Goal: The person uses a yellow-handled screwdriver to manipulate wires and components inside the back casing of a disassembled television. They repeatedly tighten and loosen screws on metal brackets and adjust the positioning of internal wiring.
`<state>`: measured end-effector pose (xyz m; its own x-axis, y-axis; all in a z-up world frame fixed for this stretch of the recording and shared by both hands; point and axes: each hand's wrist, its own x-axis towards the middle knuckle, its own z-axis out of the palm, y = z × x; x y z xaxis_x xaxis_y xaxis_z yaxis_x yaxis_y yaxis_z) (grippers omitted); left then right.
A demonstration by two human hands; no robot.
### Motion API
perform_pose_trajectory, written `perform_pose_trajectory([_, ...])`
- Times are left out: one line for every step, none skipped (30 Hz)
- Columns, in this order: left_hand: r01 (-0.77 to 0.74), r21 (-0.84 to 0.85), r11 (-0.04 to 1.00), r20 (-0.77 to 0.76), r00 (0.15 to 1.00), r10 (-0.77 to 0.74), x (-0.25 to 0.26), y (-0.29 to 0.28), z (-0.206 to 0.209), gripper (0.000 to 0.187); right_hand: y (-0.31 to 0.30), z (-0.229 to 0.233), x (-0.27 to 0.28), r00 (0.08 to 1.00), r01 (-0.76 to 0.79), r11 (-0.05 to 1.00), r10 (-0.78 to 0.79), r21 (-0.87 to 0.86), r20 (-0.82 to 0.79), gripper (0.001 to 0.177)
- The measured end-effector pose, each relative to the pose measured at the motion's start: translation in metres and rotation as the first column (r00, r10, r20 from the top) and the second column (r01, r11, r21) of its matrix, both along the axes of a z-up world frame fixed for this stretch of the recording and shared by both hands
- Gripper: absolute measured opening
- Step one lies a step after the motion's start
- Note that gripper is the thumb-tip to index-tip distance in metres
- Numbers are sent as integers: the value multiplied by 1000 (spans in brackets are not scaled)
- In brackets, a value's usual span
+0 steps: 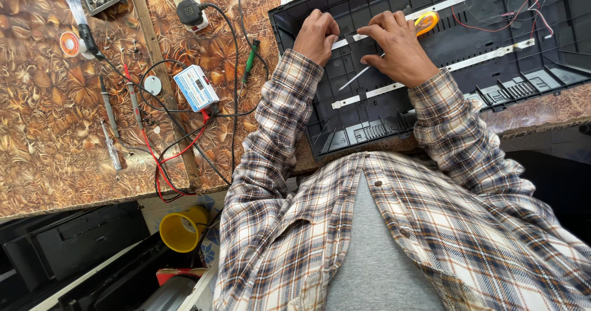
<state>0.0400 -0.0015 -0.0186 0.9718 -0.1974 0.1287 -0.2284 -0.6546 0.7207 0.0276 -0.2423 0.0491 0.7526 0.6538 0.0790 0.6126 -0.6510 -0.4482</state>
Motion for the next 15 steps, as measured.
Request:
perform_pose_trajectory([29,39,999,45,998,-31,-1,0,0,23,0,2,0,1000,-1,1000,2,8,-12,56])
perform_pose_trajectory([29,40,999,44,999,-31,-3,-1,4,23,0,-1,0,1000,-1,1000,1,9,-14,56])
perform_pose_trajectory([53,64,997,77,995,-58,-5,-2,7,25,1,-3,0,1000,-1,1000,1,-4,18,55])
perform_pose_trajectory([76,88,993,108,990,-85,-7,-2,11,27,1,-6,0,999,0,1000,1,-16,50,53])
perform_pose_trajectory([76,88,993,106,991,-85,-7,-2,11,27,2,-7,0,999,0,1000,1,-16,47,53])
perform_pose_trajectory([85,96,992,122,988,-97,-7,-2,12,27,2,-8,-1,996,-1,999,5,-45,85,53])
perform_pose_trajectory([95,103,990,138,984,-108,-8,-3,13,27,3,-9,-1,993,0,997,9,-74,122,53])
perform_pose_trajectory([96,103,990,137,984,-110,-8,-3,13,27,3,-11,-1,993,1,997,8,-75,120,53])
perform_pose_trajectory([108,92,990,151,981,-121,-8,-3,13,27,2,-13,-1,988,1,996,12,-86,152,53])
perform_pose_trajectory([120,83,989,167,977,-133,-8,-3,14,27,2,-14,-1,983,2,995,16,-97,184,54])
perform_pose_trajectory([122,84,989,167,977,-134,-7,-2,15,27,4,-13,-1,983,4,995,14,-96,185,54])
perform_pose_trajectory([133,42,990,165,977,-139,-7,-2,15,26,5,-13,-2,976,12,991,17,-130,216,53])
perform_pose_trajectory([145,0,989,162,976,-143,-8,-2,15,26,6,-13,-4,969,20,986,21,-163,246,51])
perform_pose_trajectory([147,-1,989,160,976,-145,-8,-3,16,26,8,-9,-7,970,22,986,19,-163,244,51])
perform_pose_trajectory([129,-11,992,155,980,-126,-8,-4,17,28,10,-4,-10,962,28,979,29,-204,271,58])
